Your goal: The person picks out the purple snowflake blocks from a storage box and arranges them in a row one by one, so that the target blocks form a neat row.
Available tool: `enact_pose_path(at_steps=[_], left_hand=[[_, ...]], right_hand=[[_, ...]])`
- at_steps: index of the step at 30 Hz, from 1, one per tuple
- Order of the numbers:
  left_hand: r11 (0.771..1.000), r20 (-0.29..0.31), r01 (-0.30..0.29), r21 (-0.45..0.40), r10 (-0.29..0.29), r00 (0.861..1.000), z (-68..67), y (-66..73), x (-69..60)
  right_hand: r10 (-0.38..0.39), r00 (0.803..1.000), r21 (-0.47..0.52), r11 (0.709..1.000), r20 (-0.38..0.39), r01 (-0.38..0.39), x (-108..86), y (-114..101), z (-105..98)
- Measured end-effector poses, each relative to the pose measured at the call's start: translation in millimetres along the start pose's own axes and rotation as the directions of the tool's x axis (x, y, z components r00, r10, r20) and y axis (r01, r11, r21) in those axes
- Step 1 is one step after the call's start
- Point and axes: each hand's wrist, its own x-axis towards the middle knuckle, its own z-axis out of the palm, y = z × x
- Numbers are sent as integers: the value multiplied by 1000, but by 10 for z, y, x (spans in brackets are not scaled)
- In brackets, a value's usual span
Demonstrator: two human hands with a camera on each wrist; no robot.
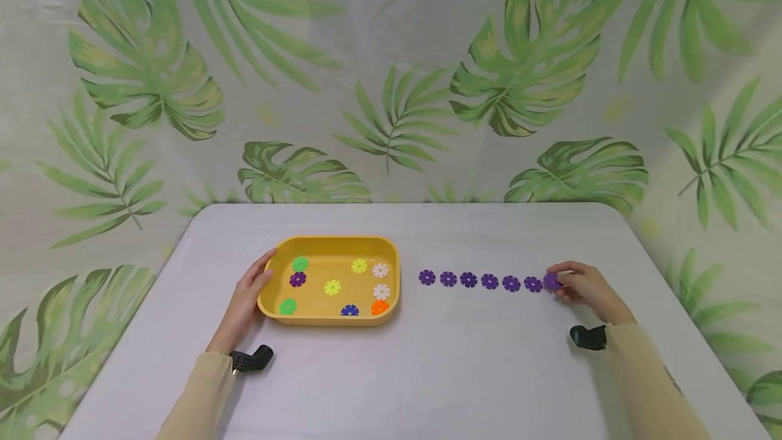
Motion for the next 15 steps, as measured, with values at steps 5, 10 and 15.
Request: enact_pose_path(at_steps=[5,10,15], left_hand=[[1000,-3,-2,-11,2,1000,-1,1,0],[1000,1,-14,-19,14,1000,-3,-8,-1],[1000,7,-19,-22,19,1000,-6,-11,-5]], right_hand=[[-6,999,-117,993,-48,1,-29,43,-2],[9,998,-226,974,-55,-21,-35,-13,4],[23,997,-269,962,-68,-40,-13,-151,36]])
